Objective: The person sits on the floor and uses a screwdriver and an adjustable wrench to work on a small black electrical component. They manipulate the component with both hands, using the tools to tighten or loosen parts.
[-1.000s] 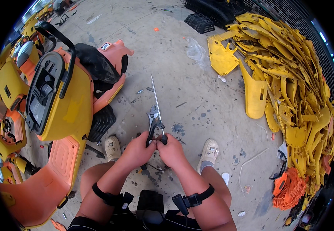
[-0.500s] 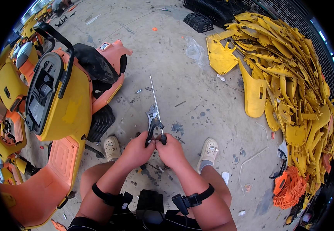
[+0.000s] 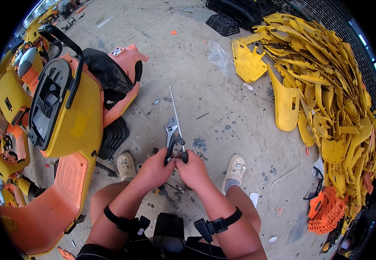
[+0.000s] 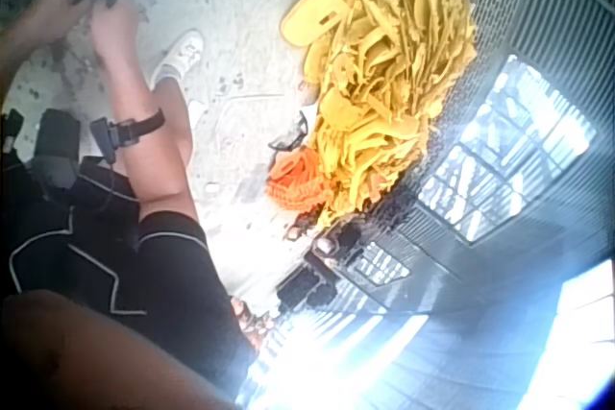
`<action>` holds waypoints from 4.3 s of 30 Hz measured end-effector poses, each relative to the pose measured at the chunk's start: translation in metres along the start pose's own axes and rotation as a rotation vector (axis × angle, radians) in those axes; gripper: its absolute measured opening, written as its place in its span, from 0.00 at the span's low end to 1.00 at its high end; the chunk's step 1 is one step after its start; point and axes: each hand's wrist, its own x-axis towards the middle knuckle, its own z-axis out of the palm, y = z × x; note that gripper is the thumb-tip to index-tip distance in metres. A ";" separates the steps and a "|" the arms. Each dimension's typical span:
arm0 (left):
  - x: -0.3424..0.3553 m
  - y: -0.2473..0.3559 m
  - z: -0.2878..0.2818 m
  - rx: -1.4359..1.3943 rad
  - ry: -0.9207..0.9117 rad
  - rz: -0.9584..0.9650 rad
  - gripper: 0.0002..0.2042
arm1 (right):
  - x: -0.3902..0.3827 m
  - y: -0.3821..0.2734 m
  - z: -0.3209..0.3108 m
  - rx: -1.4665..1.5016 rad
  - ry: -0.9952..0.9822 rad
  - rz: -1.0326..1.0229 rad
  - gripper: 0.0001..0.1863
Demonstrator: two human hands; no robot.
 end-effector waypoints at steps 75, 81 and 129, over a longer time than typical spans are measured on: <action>-0.003 -0.007 0.007 0.065 -0.005 0.044 0.15 | -0.001 0.004 0.001 -0.023 0.026 -0.053 0.15; -0.003 -0.006 0.006 0.058 -0.002 0.041 0.15 | -0.002 0.003 0.001 -0.010 0.031 -0.055 0.15; 0.000 -0.004 0.005 -0.063 0.139 -0.047 0.27 | -0.009 -0.018 -0.008 0.172 0.019 -0.057 0.16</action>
